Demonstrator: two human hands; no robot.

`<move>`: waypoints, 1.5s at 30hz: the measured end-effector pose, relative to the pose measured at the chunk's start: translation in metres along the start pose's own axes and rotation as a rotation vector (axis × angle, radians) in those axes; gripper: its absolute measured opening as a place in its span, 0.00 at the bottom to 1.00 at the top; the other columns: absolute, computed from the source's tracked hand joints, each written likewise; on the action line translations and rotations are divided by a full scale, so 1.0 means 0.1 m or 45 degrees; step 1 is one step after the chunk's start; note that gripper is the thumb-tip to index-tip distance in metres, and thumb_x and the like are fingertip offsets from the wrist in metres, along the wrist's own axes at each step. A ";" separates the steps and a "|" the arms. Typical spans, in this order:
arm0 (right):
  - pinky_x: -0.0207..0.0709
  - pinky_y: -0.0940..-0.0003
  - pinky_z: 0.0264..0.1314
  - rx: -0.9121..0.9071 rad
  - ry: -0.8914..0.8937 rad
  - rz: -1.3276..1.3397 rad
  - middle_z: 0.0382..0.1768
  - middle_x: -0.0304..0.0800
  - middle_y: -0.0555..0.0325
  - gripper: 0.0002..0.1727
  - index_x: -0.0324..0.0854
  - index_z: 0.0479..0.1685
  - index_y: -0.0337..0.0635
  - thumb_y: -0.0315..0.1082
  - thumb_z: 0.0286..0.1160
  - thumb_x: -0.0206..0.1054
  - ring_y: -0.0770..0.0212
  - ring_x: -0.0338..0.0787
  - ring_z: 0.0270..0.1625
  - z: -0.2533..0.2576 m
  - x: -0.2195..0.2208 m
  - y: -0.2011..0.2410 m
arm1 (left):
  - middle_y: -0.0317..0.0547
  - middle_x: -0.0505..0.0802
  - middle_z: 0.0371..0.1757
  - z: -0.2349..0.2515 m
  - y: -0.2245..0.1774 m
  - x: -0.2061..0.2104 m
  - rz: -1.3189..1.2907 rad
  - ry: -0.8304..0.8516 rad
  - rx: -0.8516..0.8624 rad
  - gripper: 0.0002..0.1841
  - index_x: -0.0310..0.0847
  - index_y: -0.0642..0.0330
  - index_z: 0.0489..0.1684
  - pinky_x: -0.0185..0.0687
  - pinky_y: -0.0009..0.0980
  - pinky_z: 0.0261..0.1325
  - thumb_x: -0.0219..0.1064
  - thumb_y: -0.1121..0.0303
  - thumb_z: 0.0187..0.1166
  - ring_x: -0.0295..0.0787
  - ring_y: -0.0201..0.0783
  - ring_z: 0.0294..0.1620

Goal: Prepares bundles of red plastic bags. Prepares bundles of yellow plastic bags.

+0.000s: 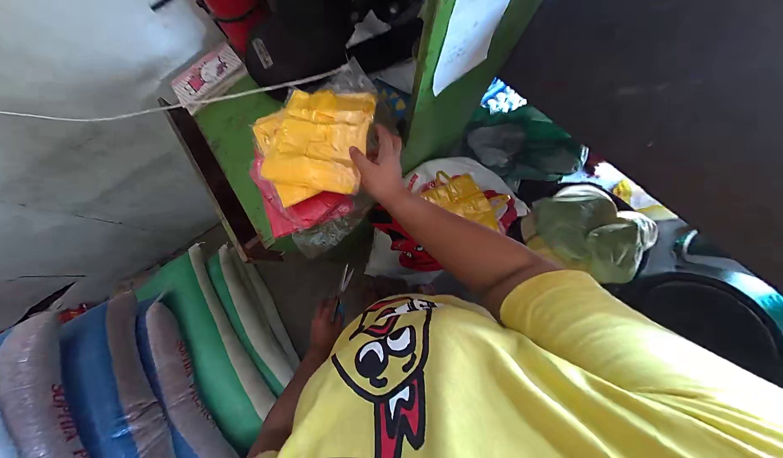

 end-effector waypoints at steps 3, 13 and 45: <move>0.80 0.57 0.71 -0.710 -0.212 -0.091 0.75 0.69 0.23 0.36 0.69 0.79 0.25 0.43 0.76 0.67 0.41 0.80 0.73 -0.46 -0.21 -0.27 | 0.73 0.82 0.74 -0.01 0.06 0.07 0.037 0.079 0.009 0.25 0.76 0.69 0.78 0.75 0.56 0.77 0.66 0.73 0.80 0.82 0.67 0.74; 0.33 0.28 0.92 0.588 -0.086 -0.812 0.96 0.34 0.36 0.54 0.46 0.97 0.44 0.55 0.73 0.72 0.31 0.32 0.96 -0.84 -1.39 -2.88 | 0.72 0.85 0.71 0.23 -0.28 0.26 0.194 0.222 0.219 0.25 0.79 0.71 0.75 0.76 0.55 0.77 0.68 0.73 0.77 0.84 0.66 0.72; 0.58 0.31 0.85 0.289 0.665 -0.746 0.87 0.63 0.39 0.39 0.65 0.89 0.45 0.40 0.77 0.72 0.34 0.61 0.88 -1.37 -1.52 -2.46 | 0.65 0.86 0.70 0.92 -2.08 1.17 0.361 0.397 -0.110 0.29 0.74 0.55 0.83 0.82 0.62 0.66 0.69 0.66 0.79 0.86 0.63 0.67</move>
Point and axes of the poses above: each hand's wrist, its own z-axis towards the middle knuckle, its own x-axis out of the palm, y = z × x, the point moved 5 cm from there along z, towards the middle knuckle
